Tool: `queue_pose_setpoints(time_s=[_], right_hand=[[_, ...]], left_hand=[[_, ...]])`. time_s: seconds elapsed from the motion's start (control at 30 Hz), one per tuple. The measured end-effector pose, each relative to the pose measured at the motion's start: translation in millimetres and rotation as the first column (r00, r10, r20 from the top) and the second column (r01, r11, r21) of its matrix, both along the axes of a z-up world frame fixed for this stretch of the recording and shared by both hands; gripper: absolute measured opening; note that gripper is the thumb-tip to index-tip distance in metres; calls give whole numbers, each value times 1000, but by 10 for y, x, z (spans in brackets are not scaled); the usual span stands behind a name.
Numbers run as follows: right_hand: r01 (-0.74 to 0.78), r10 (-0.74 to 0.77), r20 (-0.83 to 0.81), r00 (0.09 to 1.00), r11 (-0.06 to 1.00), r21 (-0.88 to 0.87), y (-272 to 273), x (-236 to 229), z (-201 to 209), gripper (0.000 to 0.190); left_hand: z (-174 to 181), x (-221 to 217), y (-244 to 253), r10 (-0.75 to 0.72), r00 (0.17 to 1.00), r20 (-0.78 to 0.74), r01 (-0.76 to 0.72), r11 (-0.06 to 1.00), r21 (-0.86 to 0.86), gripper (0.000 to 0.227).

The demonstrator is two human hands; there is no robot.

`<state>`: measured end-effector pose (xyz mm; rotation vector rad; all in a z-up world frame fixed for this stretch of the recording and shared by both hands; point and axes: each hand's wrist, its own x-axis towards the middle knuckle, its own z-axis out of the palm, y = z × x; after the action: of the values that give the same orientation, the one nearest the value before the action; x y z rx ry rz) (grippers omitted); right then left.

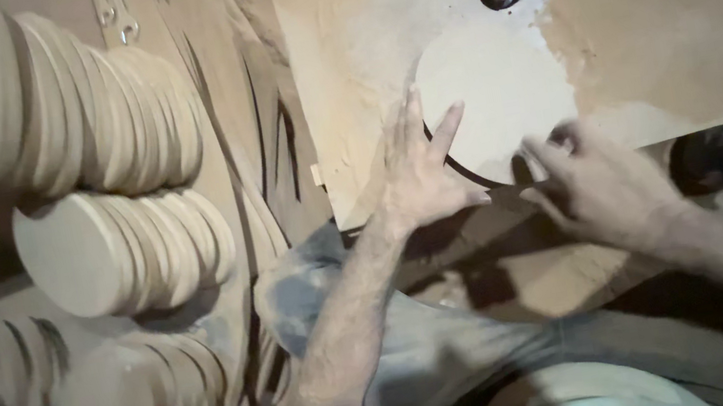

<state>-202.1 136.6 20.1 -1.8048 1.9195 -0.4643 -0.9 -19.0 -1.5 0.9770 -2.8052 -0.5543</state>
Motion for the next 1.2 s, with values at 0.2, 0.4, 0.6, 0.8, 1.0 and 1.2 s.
queue_pose_setpoints(time_s=[0.2,0.4,0.6,0.8,1.0,1.2], right_hand=[[11,15,-175,985,989,147,-244,-175,116,95],[57,-52,-60,997,995,80,-343,-174,-62,84],[83,-81,-45,996,996,45,-447,-208,-90,89],[63,-59,-77,995,996,55,-482,-214,-96,86],[22,-6,-180,984,996,88,-564,-277,-81,95],[-27,83,-291,953,981,190,-713,-394,-48,102]], left_hand=[[42,-130,-456,-185,982,24,184,982,40,140],[38,-272,-752,-295,956,-13,295,955,41,141],[0,-357,-908,-307,951,18,307,952,9,141],[-44,-373,-952,-338,941,-28,338,941,17,142],[-69,-378,-956,-311,948,-63,310,950,-21,142],[-117,-343,-889,-238,971,4,238,970,-45,145]])
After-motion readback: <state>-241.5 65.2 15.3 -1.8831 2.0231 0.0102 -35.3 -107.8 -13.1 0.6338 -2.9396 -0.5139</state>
